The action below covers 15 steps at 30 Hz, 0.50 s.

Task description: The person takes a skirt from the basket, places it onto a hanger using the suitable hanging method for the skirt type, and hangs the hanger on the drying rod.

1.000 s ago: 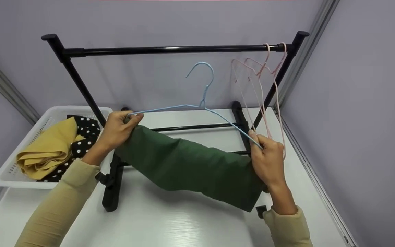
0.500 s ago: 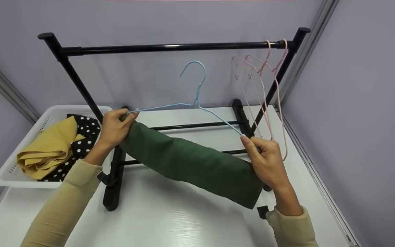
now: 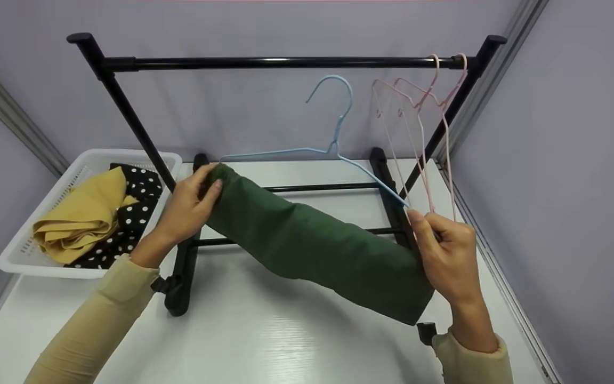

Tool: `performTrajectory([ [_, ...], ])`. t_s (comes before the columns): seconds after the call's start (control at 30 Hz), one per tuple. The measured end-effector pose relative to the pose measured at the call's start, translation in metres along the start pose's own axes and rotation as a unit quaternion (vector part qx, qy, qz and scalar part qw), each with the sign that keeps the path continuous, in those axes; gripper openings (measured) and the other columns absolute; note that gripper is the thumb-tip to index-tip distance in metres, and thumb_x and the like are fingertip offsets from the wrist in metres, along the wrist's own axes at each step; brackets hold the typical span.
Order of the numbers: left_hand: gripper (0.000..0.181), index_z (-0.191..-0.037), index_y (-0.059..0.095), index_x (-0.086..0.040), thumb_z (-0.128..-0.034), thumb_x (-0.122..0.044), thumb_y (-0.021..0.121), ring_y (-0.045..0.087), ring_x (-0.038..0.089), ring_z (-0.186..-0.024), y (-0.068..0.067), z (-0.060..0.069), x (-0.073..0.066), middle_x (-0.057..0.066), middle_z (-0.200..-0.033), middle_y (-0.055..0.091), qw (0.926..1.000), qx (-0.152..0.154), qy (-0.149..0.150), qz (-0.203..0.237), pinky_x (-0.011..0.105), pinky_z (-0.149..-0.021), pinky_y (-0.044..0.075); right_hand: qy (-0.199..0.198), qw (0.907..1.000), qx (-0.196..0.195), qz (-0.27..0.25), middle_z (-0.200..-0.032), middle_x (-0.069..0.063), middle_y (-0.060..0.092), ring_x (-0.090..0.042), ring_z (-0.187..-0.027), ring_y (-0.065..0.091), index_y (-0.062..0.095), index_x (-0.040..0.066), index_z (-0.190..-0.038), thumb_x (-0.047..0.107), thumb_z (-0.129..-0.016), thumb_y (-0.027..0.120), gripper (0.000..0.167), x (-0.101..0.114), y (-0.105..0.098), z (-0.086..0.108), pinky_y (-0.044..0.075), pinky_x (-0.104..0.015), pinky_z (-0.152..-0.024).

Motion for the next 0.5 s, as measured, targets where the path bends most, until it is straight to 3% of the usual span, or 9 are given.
performTrajectory([
  [0.13,0.035,-0.137,0.059,-0.003,-0.1028,-0.013,0.059,0.064,0.021,-0.105,-0.008,0.012,-0.004,0.011,-0.122,0.067,0.9993,0.033,-0.007,-0.018,0.039,-0.091,0.053,0.010,0.9954,-0.049,-0.082,-0.048,0.001,0.038,-0.009,-0.041,0.027,0.045,-0.005,-0.051,-0.010,-0.097,0.058,0.048,0.006,-0.007,-0.001,0.009,-0.024,-0.038],
  [0.2,0.034,-0.134,0.061,-0.004,-0.1017,-0.012,0.060,0.065,0.021,-0.107,-0.015,0.019,-0.007,0.008,-0.120,0.068,0.9986,0.044,-0.009,-0.028,0.039,-0.093,0.053,0.030,0.9923,-0.079,-0.091,-0.047,-0.001,0.038,-0.010,-0.041,0.027,0.043,-0.008,-0.051,-0.006,-0.097,0.060,0.050,0.010,-0.010,-0.004,0.008,-0.025,-0.039],
  [0.3,0.026,-0.126,0.067,-0.005,-0.1003,-0.009,0.062,0.067,0.021,-0.109,-0.027,0.028,-0.012,0.007,-0.118,0.071,0.9978,0.045,-0.001,-0.049,0.039,-0.098,0.052,0.061,0.9911,-0.118,-0.006,-0.046,0.001,0.038,-0.009,-0.041,0.028,0.044,-0.009,-0.051,0.004,-0.099,0.063,0.054,0.020,-0.011,-0.010,0.011,-0.026,-0.039],
  [0.4,0.020,-0.117,0.071,-0.005,-0.0994,-0.008,0.062,0.069,0.022,-0.105,-0.042,0.032,-0.017,0.009,-0.115,0.073,0.9968,0.034,0.009,-0.071,0.039,-0.095,0.053,0.080,0.9827,-0.142,0.088,-0.047,0.004,0.035,-0.008,-0.044,0.027,0.044,-0.008,-0.051,0.012,-0.101,0.065,0.058,0.031,-0.008,-0.017,0.013,-0.027,-0.041],
  [0.5,0.015,-0.110,0.072,-0.005,-0.0995,-0.007,0.062,0.070,0.022,-0.098,-0.061,0.036,-0.020,0.010,-0.107,0.074,0.9961,0.020,0.014,-0.085,0.040,-0.090,0.055,0.078,0.9773,-0.158,0.118,-0.049,0.006,0.032,-0.008,-0.046,0.025,0.045,-0.009,-0.053,0.015,-0.100,0.065,0.057,0.038,0.000,-0.022,0.014,-0.026,-0.044],
])
Point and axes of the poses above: each hand's wrist, its own z-axis away from the middle knuckle, its own y-axis out of the palm, x = y × z, the point moved 2 cm from there along -z, towards the middle knuckle
